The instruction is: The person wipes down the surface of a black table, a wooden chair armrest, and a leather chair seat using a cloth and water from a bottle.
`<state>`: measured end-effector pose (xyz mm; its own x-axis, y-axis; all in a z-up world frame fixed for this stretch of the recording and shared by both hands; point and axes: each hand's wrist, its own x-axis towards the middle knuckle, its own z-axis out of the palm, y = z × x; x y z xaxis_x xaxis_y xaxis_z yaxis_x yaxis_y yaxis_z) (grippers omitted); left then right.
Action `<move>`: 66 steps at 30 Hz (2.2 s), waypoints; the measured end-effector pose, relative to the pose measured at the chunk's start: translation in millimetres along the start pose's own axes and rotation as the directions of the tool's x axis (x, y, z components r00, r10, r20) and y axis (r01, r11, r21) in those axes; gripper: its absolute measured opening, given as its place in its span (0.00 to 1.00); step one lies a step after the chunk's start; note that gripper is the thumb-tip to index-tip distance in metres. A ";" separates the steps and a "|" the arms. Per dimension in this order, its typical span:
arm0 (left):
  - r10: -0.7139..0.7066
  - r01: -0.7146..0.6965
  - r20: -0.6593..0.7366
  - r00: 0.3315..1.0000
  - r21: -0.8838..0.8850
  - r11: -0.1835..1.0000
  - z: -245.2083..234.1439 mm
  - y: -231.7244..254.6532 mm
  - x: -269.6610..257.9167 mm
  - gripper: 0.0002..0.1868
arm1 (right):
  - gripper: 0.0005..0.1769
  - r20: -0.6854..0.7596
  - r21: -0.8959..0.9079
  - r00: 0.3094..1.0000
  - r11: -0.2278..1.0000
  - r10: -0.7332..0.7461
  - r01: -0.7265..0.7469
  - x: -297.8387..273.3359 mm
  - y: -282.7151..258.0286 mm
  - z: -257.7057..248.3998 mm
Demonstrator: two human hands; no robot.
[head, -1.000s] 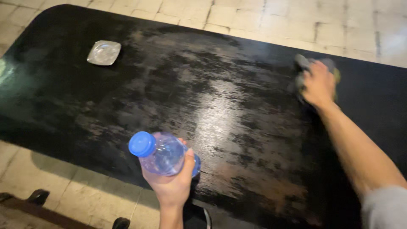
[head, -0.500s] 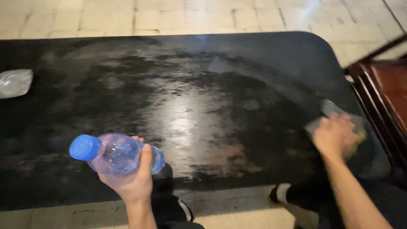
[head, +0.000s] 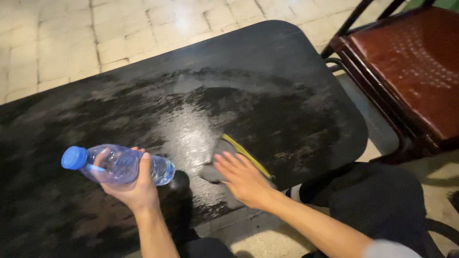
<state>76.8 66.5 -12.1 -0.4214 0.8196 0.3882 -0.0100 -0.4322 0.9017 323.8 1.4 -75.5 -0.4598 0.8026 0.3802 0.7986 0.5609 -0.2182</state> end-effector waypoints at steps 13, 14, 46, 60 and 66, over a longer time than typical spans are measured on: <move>-0.105 0.105 0.002 0.994 0.015 0.994 -11.0 11.9 -17.8 0.39 | 0.31 -0.255 -0.174 0.541 0.512 0.802 -0.841 -104.0 280.3 -46.9; -0.051 0.051 0.022 0.998 0.004 0.999 -8.2 10.9 -15.3 0.39 | 0.30 -0.259 -0.174 0.512 0.482 0.819 -0.859 -83.6 305.1 -36.2; -0.132 0.128 -0.066 0.989 -0.057 0.990 14.3 -2.8 1.5 0.36 | 0.20 -0.331 -0.267 0.796 0.759 0.507 -0.594 -55.0 252.3 -25.6; -0.093 0.092 0.000 0.996 0.095 0.991 13.2 10.6 8.0 0.33 | 0.20 -0.006 0.346 0.988 0.927 -0.153 0.145 238.4 79.4 142.4; -0.117 0.116 -0.043 0.992 -0.008 0.993 -1.3 6.4 15.8 0.35 | 0.22 -0.125 0.408 0.969 0.879 -0.213 0.245 158.2 68.9 90.0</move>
<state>68.9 76.1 -0.4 -0.4560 0.8474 0.2720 -0.0664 -0.3371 0.9391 271.1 185.4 -111.3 -0.5669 0.6332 0.5270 0.4307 0.7731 -0.4656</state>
